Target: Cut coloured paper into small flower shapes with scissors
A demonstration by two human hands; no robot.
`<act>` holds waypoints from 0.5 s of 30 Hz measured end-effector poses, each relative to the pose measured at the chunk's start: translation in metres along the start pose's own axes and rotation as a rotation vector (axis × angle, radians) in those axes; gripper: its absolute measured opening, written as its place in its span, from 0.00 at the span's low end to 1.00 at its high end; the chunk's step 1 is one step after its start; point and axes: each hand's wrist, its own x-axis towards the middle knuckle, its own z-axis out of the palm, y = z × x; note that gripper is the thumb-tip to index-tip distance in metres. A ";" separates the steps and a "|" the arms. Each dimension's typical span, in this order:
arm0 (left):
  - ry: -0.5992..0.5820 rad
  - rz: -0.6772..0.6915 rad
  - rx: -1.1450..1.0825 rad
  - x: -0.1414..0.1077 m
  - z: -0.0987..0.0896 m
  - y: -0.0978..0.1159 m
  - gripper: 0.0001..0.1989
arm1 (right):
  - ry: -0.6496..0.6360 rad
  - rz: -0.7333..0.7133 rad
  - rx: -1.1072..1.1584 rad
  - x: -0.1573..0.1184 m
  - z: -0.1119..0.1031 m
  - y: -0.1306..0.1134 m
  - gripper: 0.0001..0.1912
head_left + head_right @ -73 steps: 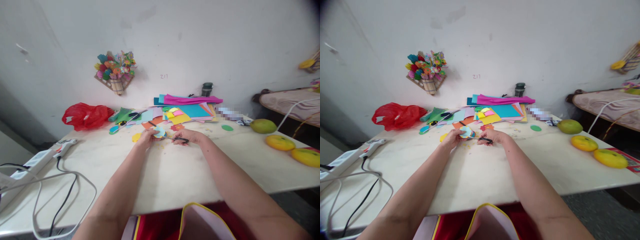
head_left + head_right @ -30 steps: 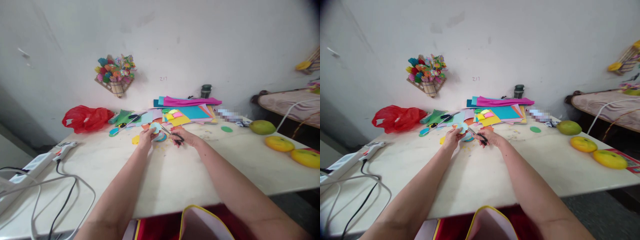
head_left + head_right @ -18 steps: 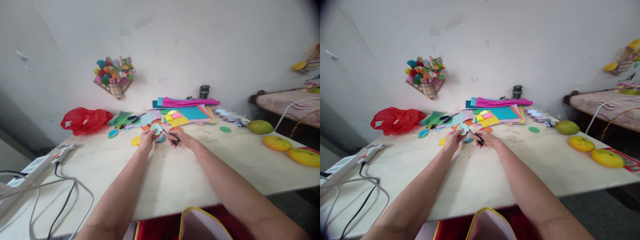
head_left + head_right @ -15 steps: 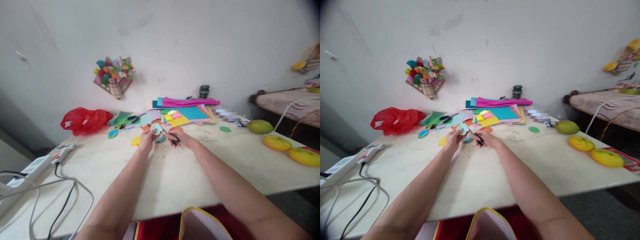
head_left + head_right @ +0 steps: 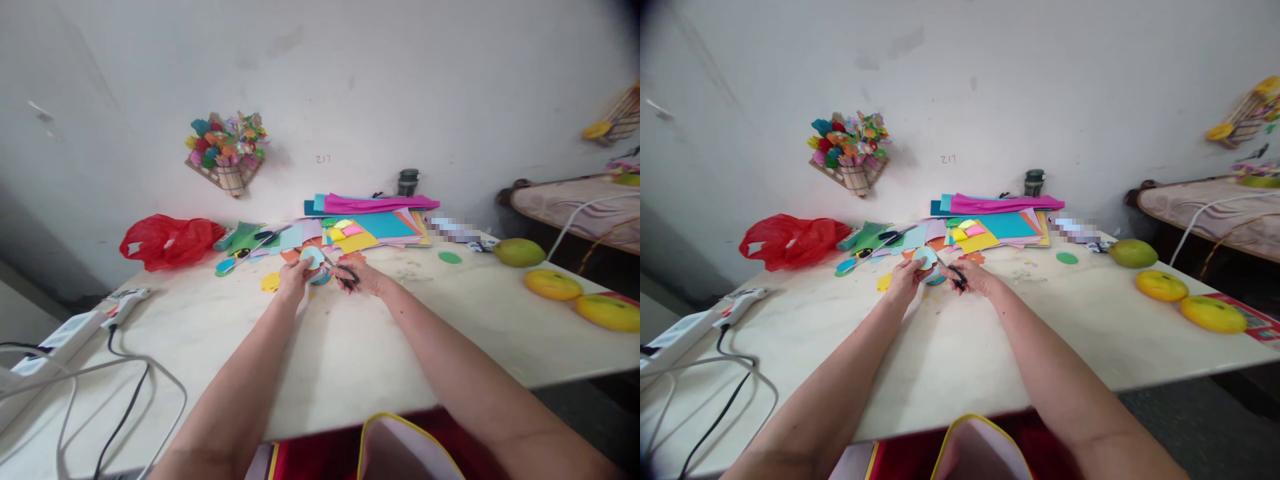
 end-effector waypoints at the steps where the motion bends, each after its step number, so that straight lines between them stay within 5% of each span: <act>1: 0.002 0.001 0.001 0.000 0.000 0.000 0.05 | 0.001 0.002 0.001 0.000 0.000 0.000 0.18; 15: 0.002 -0.002 -0.012 0.001 -0.001 0.001 0.05 | 0.010 0.000 -0.005 0.001 0.001 0.001 0.18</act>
